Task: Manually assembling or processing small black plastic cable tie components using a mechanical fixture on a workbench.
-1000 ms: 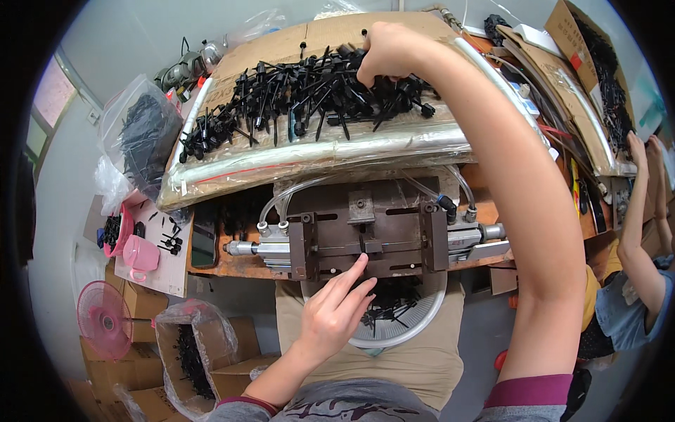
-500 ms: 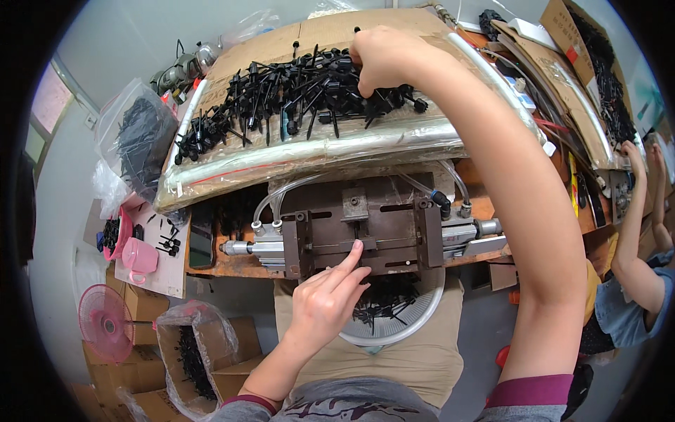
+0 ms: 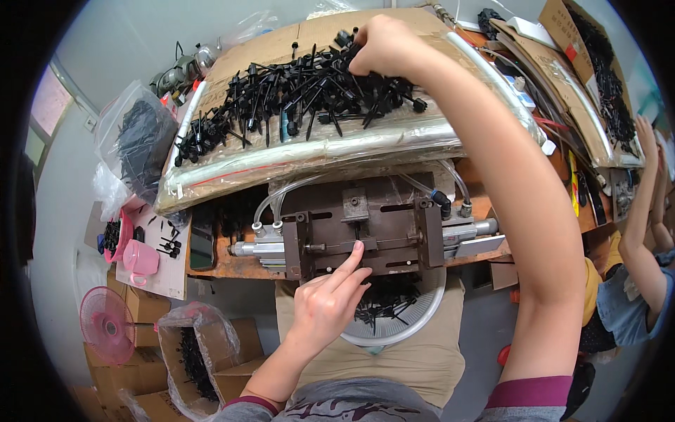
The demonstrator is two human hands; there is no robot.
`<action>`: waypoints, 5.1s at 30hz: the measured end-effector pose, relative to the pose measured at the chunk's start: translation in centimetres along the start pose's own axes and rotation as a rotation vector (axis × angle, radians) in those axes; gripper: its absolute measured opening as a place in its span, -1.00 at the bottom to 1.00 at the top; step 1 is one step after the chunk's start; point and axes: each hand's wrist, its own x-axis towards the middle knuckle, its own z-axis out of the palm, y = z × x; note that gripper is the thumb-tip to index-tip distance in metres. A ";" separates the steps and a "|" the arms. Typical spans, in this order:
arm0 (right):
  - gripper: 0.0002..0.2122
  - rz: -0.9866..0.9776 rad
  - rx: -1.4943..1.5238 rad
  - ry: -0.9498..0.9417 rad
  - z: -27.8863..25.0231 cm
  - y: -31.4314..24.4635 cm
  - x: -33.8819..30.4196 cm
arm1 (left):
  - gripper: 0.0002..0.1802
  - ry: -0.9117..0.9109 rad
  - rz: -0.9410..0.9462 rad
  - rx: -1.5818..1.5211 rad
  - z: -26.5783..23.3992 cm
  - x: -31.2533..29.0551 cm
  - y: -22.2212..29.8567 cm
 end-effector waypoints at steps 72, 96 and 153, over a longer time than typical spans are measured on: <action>-0.70 -0.404 0.135 0.407 7.2 -0.9 -28.3 | -0.64 -0.032 -0.060 -0.161 -0.8 0.0 0.3; -0.65 -0.296 0.220 0.458 8.4 -1.7 -29.2 | -0.73 -0.022 0.048 0.054 -0.4 -0.4 0.1; -0.72 -0.284 0.145 0.294 8.0 -2.1 -30.1 | -0.73 -0.046 0.012 0.089 -0.5 0.2 0.0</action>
